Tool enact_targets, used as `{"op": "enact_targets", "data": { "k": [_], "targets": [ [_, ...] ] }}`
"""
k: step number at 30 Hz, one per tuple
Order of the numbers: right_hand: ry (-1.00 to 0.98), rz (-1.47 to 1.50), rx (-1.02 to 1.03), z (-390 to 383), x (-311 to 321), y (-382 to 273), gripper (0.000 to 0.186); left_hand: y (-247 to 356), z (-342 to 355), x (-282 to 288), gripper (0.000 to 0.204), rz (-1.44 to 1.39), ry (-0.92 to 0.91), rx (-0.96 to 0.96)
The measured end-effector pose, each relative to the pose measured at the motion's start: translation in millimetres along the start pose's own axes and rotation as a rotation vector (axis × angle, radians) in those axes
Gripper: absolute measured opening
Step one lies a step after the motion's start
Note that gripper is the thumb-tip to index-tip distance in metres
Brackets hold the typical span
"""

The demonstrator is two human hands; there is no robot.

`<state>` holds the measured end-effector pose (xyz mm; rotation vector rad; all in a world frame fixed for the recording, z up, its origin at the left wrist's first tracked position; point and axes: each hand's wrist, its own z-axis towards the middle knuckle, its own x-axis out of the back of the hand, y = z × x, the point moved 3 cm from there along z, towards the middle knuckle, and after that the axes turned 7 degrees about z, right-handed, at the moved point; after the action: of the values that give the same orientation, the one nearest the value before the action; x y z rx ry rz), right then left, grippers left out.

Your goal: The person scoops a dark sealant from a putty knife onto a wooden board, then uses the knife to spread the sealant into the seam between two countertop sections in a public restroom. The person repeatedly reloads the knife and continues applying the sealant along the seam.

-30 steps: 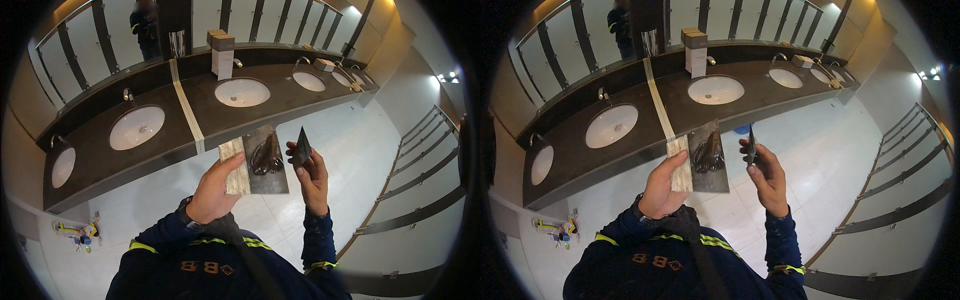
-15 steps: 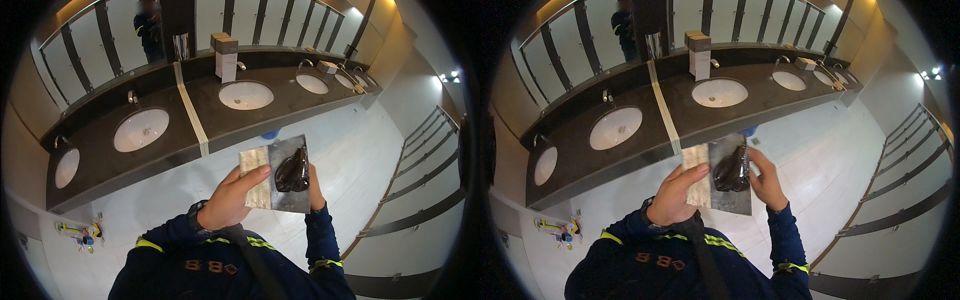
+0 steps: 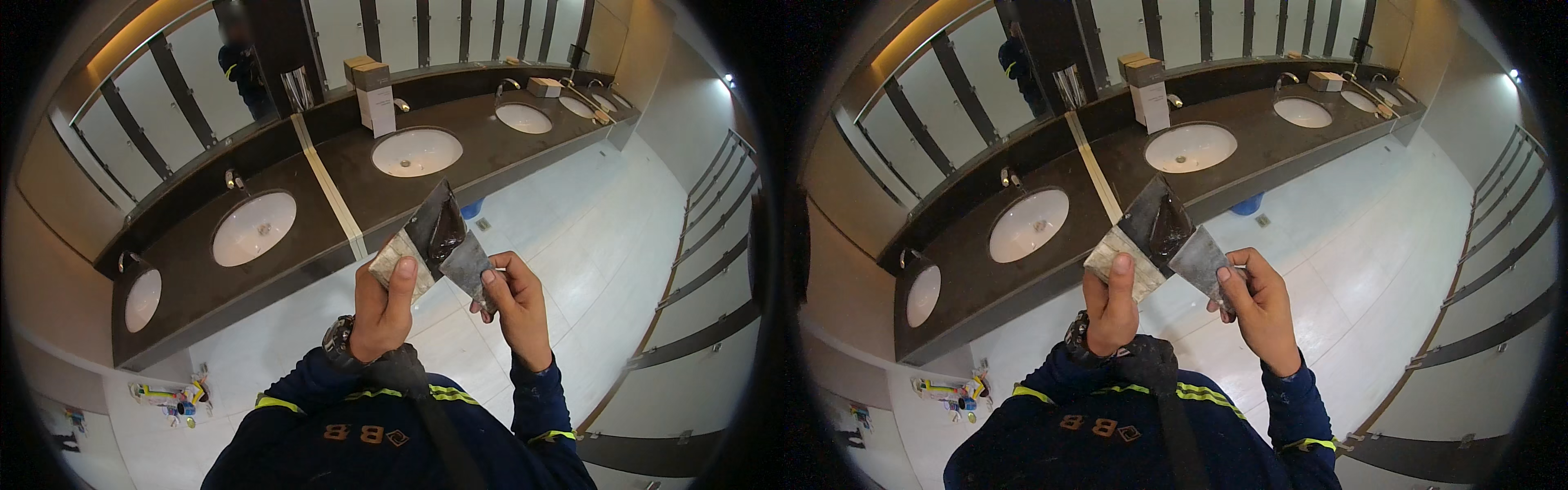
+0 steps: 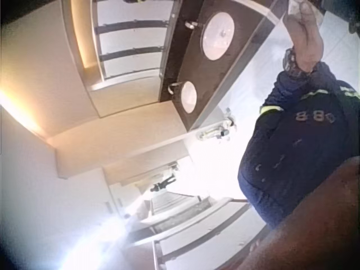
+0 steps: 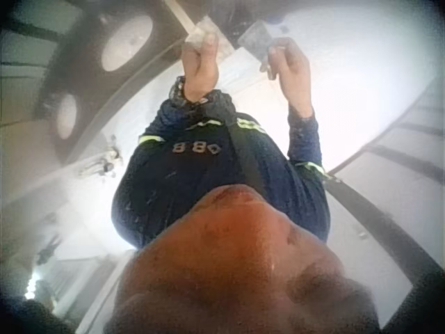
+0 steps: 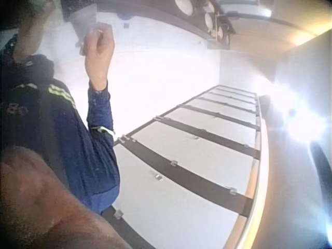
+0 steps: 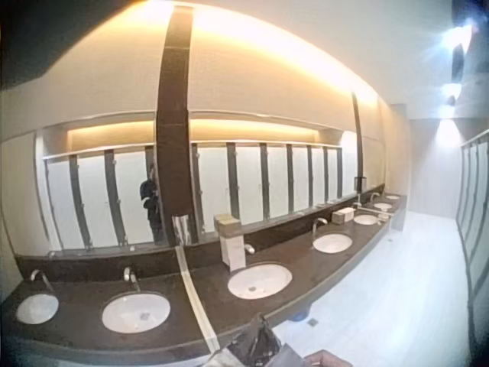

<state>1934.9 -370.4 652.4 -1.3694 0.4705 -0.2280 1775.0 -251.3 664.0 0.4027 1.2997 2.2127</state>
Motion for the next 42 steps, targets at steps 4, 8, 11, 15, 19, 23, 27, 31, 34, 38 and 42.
{"op": "enact_targets", "data": {
  "k": [4,8,11,15,19,23,27,31,34,38,42],
  "targets": [
    [-0.002,0.087,0.002,1,-6,1,0.019,5,-3,-5,0.037,0.262,-0.091,-0.065],
    [0.022,0.175,0.038,0,-4,-8,0.021,0,-11,-11,0.039,0.461,-0.226,-0.221],
    [0.065,0.143,0.094,-4,-2,-34,0.021,-7,-20,-15,0.036,0.576,-0.352,-0.393],
    [0.206,-0.141,0.373,1,14,-42,0.018,-54,-41,5,0.035,-0.06,-0.073,0.446],
    [-0.038,-0.757,0.742,7,17,-26,0.052,-31,-10,-29,0.047,-0.862,-0.109,0.679],
    [-0.241,-0.604,0.586,6,8,-31,0.059,-30,-6,-18,0.044,-0.85,-0.126,0.663],
    [-0.363,-0.6,0.483,4,18,-48,0.058,-32,-9,-14,0.042,-0.795,-0.149,0.625],
    [-0.331,-0.69,0.454,4,25,-54,0.057,-32,-8,-13,0.042,-0.78,-0.185,0.613],
    [-0.274,-0.762,0.39,7,33,-49,0.055,-38,-9,-10,0.043,-0.713,-0.19,0.625],
    [-0.137,-1.04,0.454,19,53,-44,0.052,-29,-14,-8,0.042,-0.699,-0.127,0.616],
    [-0.208,-1.05,0.568,-7,29,-101,0.059,-23,-9,5,0.041,-0.502,-0.063,0.675]
  ]
}}
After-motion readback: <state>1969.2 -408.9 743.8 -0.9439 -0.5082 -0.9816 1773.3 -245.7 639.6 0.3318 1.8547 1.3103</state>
